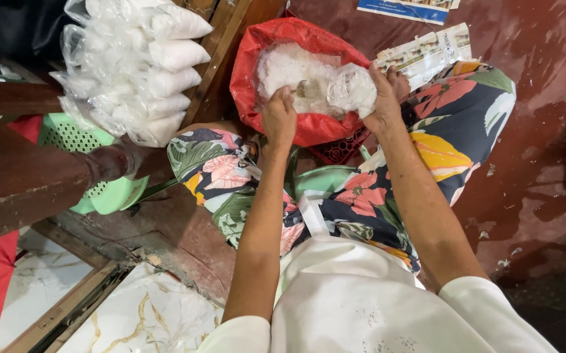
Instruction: The person packs white powder from a large sack into small plastic bags using a spoon.
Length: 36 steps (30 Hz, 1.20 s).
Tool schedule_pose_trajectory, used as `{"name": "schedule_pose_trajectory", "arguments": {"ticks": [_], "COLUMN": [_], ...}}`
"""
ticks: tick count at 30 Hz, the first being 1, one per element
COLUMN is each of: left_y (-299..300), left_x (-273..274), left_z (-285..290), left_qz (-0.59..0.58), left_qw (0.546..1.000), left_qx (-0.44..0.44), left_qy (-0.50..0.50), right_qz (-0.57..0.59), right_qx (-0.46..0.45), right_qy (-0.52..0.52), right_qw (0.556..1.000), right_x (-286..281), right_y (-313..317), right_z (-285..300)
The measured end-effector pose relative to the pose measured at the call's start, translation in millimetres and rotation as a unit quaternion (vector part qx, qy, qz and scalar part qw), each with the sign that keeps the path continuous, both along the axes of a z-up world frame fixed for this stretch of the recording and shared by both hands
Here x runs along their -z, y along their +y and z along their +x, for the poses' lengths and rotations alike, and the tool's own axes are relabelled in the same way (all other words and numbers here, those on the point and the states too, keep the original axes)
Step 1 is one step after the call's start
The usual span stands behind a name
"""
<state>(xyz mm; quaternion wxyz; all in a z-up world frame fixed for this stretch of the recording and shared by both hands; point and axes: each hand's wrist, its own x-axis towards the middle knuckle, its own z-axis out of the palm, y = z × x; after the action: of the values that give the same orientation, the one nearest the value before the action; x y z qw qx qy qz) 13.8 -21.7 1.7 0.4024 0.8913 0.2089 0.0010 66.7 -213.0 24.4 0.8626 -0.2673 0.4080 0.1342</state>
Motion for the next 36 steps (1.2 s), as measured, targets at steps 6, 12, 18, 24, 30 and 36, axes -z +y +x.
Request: {"name": "schedule_pose_trajectory", "arguments": {"ticks": [6,12,18,24,30,36], "left_y": [9,29,20,-42,-68,-55], "left_x": [-14,-43,-103,-151,-105,-134], "left_z": [-8,-13,-15,-21,-36,-34], "left_qz": [-0.133,-0.246,-0.287,-0.18,0.102,0.125], "left_qw": [0.979,0.947,0.936,0.968,0.936,0.93], "left_qx": [-0.113,-0.192,-0.147,-0.016,0.222,0.207], "left_qy": [0.102,-0.08,-0.138,-0.175,-0.251,-0.277], "right_qz": [-0.005,-0.007,-0.043,0.0,0.055,0.09], "right_qx": [-0.062,-0.07,-0.096,-0.113,-0.091,-0.076], "right_qy": [0.007,-0.037,-0.035,-0.036,-0.043,-0.068], "right_qw": [0.998,0.997,0.994,0.993,0.993,0.991], "right_x": [-3,11,9,18,44,28], "right_y": [-3,-6,-3,-4,-8,-6], "right_z": [-2,-3,-2,-4,-2,-5]}}
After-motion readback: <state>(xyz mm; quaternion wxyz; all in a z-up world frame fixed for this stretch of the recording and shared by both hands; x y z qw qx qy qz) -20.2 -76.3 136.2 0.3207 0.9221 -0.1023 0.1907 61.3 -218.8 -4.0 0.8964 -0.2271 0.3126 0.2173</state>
